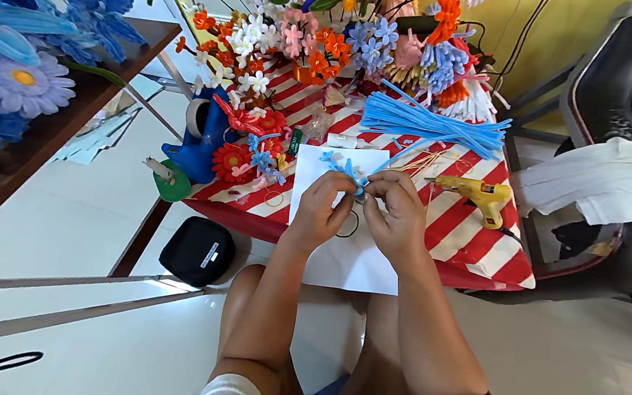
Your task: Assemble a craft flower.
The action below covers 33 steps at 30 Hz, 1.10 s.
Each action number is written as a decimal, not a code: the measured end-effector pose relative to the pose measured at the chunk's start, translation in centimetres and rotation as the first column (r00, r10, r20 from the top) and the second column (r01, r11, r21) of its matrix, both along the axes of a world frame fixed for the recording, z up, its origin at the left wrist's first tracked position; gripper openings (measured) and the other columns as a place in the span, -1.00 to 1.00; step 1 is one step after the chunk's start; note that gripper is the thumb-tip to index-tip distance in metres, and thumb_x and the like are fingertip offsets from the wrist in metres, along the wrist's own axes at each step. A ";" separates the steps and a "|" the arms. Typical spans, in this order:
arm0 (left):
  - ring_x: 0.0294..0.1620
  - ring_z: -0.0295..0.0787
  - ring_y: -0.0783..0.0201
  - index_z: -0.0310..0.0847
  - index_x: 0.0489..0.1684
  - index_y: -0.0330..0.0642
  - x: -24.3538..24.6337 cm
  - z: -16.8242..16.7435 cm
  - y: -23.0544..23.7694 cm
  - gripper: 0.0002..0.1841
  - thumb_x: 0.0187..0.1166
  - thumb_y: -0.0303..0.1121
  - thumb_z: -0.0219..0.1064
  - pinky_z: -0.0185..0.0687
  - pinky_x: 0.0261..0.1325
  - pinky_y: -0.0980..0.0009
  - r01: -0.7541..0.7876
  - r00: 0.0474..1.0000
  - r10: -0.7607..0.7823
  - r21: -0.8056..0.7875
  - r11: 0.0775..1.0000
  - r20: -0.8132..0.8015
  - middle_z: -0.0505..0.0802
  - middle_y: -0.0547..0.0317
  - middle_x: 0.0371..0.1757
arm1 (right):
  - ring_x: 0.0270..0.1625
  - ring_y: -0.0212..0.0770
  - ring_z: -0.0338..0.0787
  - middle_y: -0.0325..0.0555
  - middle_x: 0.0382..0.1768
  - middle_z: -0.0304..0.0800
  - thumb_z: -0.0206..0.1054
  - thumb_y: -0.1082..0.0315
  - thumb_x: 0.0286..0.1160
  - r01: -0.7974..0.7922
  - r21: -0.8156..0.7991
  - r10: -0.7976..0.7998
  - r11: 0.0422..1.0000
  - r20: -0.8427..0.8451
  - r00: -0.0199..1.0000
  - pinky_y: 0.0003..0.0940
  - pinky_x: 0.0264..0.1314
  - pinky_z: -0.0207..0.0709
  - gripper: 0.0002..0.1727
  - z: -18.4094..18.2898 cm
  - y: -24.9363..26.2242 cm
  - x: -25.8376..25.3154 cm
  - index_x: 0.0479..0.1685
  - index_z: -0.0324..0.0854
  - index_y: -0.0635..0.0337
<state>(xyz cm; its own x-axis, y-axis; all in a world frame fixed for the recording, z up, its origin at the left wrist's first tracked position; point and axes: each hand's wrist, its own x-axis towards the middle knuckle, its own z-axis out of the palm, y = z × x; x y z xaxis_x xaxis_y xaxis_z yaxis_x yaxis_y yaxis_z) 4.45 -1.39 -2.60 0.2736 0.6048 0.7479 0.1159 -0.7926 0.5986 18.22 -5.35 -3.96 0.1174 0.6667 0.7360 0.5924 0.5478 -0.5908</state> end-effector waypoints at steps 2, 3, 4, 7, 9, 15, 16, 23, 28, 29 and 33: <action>-0.10 0.77 0.39 0.65 -0.32 -0.51 -0.1 -0.6 0.2 -0.88 0.54 -0.59 0.26 0.70 0.06 0.52 0.045 0.998 -0.040 -0.096 0.994 0.053 0.79 -0.06 -0.22 | -0.07 -0.44 0.71 0.07 0.01 0.66 0.26 0.51 0.48 -0.026 -0.008 0.026 1.000 -0.013 1.000 -0.70 -0.08 0.63 -0.92 -0.1 0.1 0.1 -0.27 0.62 0.37; -0.12 0.76 0.42 0.64 -0.29 -0.51 -0.1 -0.7 0.3 -0.90 0.54 -0.59 0.27 0.71 0.03 0.52 0.062 0.995 -0.050 -0.145 0.988 0.086 0.78 -0.04 -0.21 | -0.08 -0.45 0.71 0.07 0.02 0.66 0.27 0.51 0.48 -0.039 -0.010 0.039 0.999 -0.024 0.999 -0.70 -0.10 0.62 -0.92 -0.2 0.2 0.2 -0.26 0.62 0.37; -0.17 0.75 0.44 0.63 -0.26 -0.49 -0.1 -0.7 0.2 -0.91 0.53 -0.58 0.28 0.71 -0.02 0.51 0.070 0.993 -0.049 -0.194 0.979 0.111 0.78 0.00 -0.21 | -0.08 -0.45 0.71 0.07 0.04 0.66 0.27 0.51 0.48 -0.051 -0.013 0.051 0.999 -0.034 0.998 -0.69 -0.10 0.63 -0.92 -0.3 0.2 0.2 -0.24 0.63 0.38; -0.29 0.69 0.50 0.63 -0.25 -0.47 -0.1 0.0 0.0 -0.92 0.52 -0.57 0.28 0.67 -0.11 0.56 0.073 0.992 -0.038 -0.296 0.952 0.123 0.76 0.06 -0.26 | -0.04 -0.43 0.73 0.06 0.05 0.66 0.27 0.52 0.47 -0.070 -0.012 0.069 0.998 -0.059 0.996 -0.66 -0.06 0.67 -0.92 -0.4 0.3 0.2 -0.22 0.64 0.38; -0.29 0.68 0.52 0.61 -0.23 -0.44 -0.1 -0.6 0.3 -0.93 0.53 -0.58 0.28 0.67 -0.11 0.56 0.110 0.986 -0.069 -0.284 0.952 0.149 0.75 0.10 -0.26 | -0.03 -0.42 0.75 0.05 0.04 0.67 0.28 0.53 0.47 -0.072 -0.003 0.071 0.997 -0.067 0.995 -0.64 -0.05 0.69 -0.92 -0.6 0.4 0.3 -0.22 0.65 0.38; -0.35 0.67 0.58 0.58 -0.16 -0.40 0.0 0.2 -0.5 -0.94 0.55 -0.60 0.26 0.67 -0.13 0.59 0.122 0.985 -0.055 -0.433 0.893 0.163 0.75 0.22 -0.33 | -0.03 -0.45 0.75 -0.01 0.02 0.69 0.31 0.53 0.45 -0.075 0.022 0.077 0.997 -0.111 0.991 -0.64 -0.04 0.71 -0.94 -0.7 0.5 0.4 -0.24 0.65 0.35; -0.35 0.68 0.57 0.58 -0.16 -0.39 0.0 0.4 -0.6 -0.95 0.55 -0.61 0.26 0.68 -0.12 0.58 0.128 0.983 -0.054 -0.453 0.882 0.173 0.76 0.22 -0.33 | -0.02 -0.45 0.75 -0.01 0.02 0.69 0.31 0.53 0.45 -0.078 0.022 0.080 0.997 -0.116 0.990 -0.63 -0.04 0.71 -0.94 -0.7 0.4 0.4 -0.22 0.66 0.35; -0.23 0.71 0.57 0.57 -0.12 -0.29 0.0 -2.6 1.2 -0.94 0.59 -0.58 0.26 0.73 -0.07 0.56 0.254 0.948 -0.188 -0.254 0.933 0.256 0.75 0.27 -0.20 | 0.01 -0.43 0.74 0.04 0.04 0.69 0.26 0.50 0.57 -0.077 0.031 0.079 0.997 -0.066 0.995 -0.66 -0.02 0.68 -0.88 -0.6 0.4 0.8 -0.16 0.67 0.38; -0.23 0.72 0.58 0.58 -0.09 -0.23 0.0 -2.5 0.9 -0.92 0.61 -0.58 0.26 0.72 -0.07 0.58 0.296 0.929 -0.205 -0.288 0.911 0.307 0.77 0.32 -0.19 | -0.01 -0.42 0.75 0.04 0.03 0.67 0.27 0.50 0.54 -0.092 0.035 0.093 0.995 -0.056 0.994 -0.63 -0.04 0.70 -0.91 -0.5 0.4 1.0 -0.19 0.65 0.36; -0.23 0.72 0.58 0.58 -0.08 -0.22 0.0 -2.5 0.9 -0.91 0.61 -0.58 0.26 0.72 -0.07 0.58 0.308 0.924 -0.212 -0.291 0.906 0.318 0.77 0.33 -0.18 | -0.02 -0.43 0.75 0.03 0.03 0.67 0.28 0.50 0.54 -0.091 0.040 0.093 0.995 -0.052 0.994 -0.64 -0.04 0.70 -0.92 -0.5 0.4 1.0 -0.19 0.64 0.36; -0.23 0.72 0.58 0.58 -0.09 -0.19 0.1 -2.7 1.0 -0.91 0.61 -0.57 0.27 0.72 -0.07 0.58 0.342 0.908 -0.232 -0.297 0.891 0.350 0.77 0.36 -0.18 | -0.06 -0.42 0.73 0.08 0.01 0.68 0.27 0.53 0.51 -0.056 0.049 0.056 0.997 -0.006 0.998 -0.67 -0.06 0.66 -0.91 -0.2 0.2 0.9 -0.24 0.66 0.39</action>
